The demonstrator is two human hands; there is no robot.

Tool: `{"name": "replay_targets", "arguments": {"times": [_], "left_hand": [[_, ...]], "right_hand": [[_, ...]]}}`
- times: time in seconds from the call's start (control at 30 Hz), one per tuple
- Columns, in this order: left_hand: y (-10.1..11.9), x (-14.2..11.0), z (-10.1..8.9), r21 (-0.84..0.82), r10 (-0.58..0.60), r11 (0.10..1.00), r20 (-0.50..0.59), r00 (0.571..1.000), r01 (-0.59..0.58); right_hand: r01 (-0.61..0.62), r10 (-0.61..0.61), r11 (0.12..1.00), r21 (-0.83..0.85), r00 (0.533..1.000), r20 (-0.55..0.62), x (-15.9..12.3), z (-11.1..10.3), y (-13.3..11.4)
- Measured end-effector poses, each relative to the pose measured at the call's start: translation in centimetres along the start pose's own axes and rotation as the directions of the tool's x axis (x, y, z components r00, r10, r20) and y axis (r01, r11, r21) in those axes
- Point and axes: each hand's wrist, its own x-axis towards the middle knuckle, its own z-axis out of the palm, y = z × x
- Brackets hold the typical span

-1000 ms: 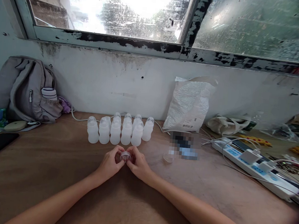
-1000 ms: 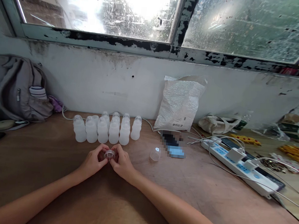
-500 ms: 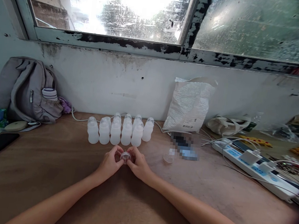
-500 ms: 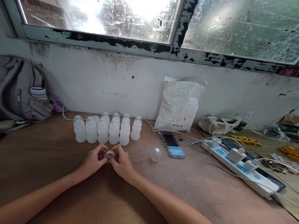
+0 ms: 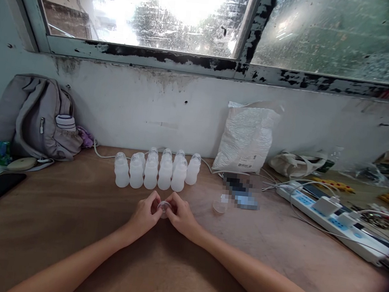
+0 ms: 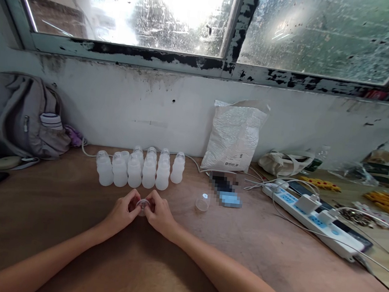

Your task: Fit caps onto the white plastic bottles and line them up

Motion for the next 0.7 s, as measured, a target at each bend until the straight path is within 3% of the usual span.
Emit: {"name": "replay_targets", "arguments": {"times": [0.23,0.5,0.7], "left_hand": [[0.2,0.0,-0.2,0.024,-0.012,1.0,-0.013,1.0,0.012],[-0.3,0.0,-0.3,-0.012,-0.046,0.999,-0.076,0.996,0.046],[-0.3,0.0,-0.4,-0.039,0.003,0.999,-0.075,0.997,-0.005]], "right_hand": [[0.015,-0.016,1.0,0.023,0.999,0.028,-0.2,-0.6,-0.9],[0.253,-0.255,0.967,0.031,0.956,0.142,-1.2,-1.1,-1.8],[0.242,-0.248,0.968,0.065,0.964,0.097,-1.3,-1.0,-1.9]]}}
